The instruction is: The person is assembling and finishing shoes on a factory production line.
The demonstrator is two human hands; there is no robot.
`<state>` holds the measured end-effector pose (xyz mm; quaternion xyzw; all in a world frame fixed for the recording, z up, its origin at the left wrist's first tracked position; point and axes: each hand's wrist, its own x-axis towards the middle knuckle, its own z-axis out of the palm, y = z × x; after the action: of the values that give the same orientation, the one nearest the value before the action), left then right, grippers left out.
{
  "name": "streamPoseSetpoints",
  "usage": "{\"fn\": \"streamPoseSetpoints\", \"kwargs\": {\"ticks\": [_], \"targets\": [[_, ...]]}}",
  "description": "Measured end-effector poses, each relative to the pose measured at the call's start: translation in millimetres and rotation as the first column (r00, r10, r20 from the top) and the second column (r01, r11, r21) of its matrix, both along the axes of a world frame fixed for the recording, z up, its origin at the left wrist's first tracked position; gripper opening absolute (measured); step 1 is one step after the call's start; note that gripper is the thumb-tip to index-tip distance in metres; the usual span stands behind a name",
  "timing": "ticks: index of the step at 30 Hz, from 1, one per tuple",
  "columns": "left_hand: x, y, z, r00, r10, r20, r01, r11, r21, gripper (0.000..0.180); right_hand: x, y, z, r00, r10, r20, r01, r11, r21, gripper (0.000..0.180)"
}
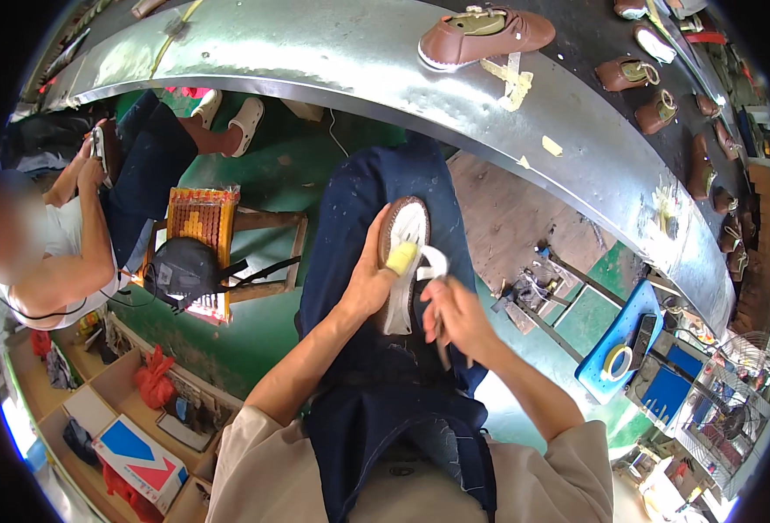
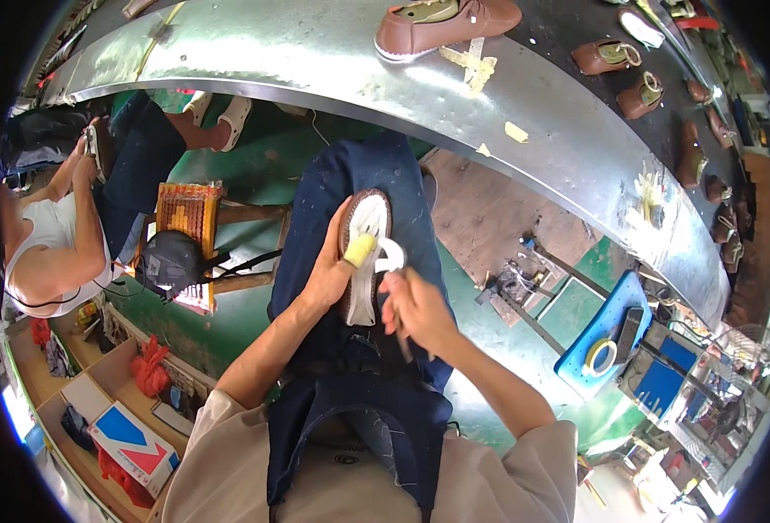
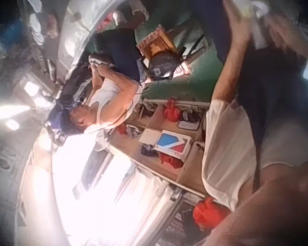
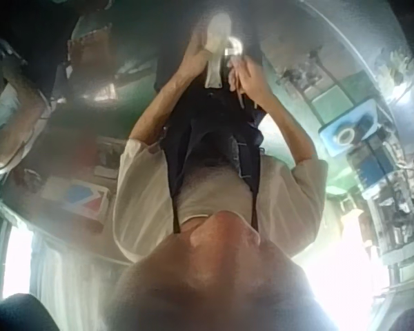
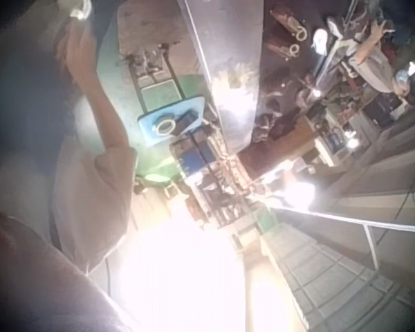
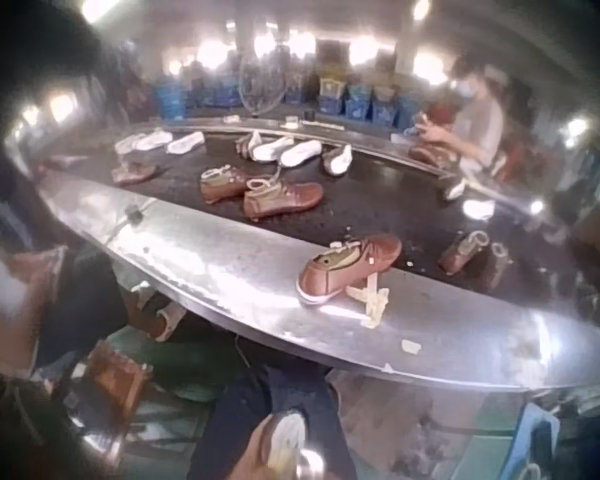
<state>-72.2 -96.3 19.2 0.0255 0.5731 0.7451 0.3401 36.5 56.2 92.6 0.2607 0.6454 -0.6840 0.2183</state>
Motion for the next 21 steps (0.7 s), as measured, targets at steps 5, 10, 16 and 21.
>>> {"fn": "streamPoseSetpoints", "kwargs": {"ticks": [5, 10, 16, 21], "targets": [[0, -5, -6, 0.986, -0.021, -0.166, 0.021, 1.0, -0.003, 0.098, -62, 76, 48, 0.962, 0.181, -0.205, 0.062, 0.583, 0.81, 0.035], [-20, -10, 14, 0.994, -0.066, -0.088, 0.051, 0.985, -0.164, 0.067, -107, 171, 56, 0.898, 0.408, -0.164, 0.203, -0.056, 0.978, 0.038], [-68, 24, 82, 0.882, -0.026, 0.47, -0.225, 0.853, 0.47, 0.075, -85, 130, 71, 0.924, 0.381, -0.035, -0.368, 0.91, 0.193, 0.063], [-142, 105, 141, 0.627, 0.009, -0.779, -0.031, 0.999, -0.013, 0.086, -117, 120, 68, 0.902, -0.424, -0.084, 0.279, 0.719, -0.637, 0.075]]}}
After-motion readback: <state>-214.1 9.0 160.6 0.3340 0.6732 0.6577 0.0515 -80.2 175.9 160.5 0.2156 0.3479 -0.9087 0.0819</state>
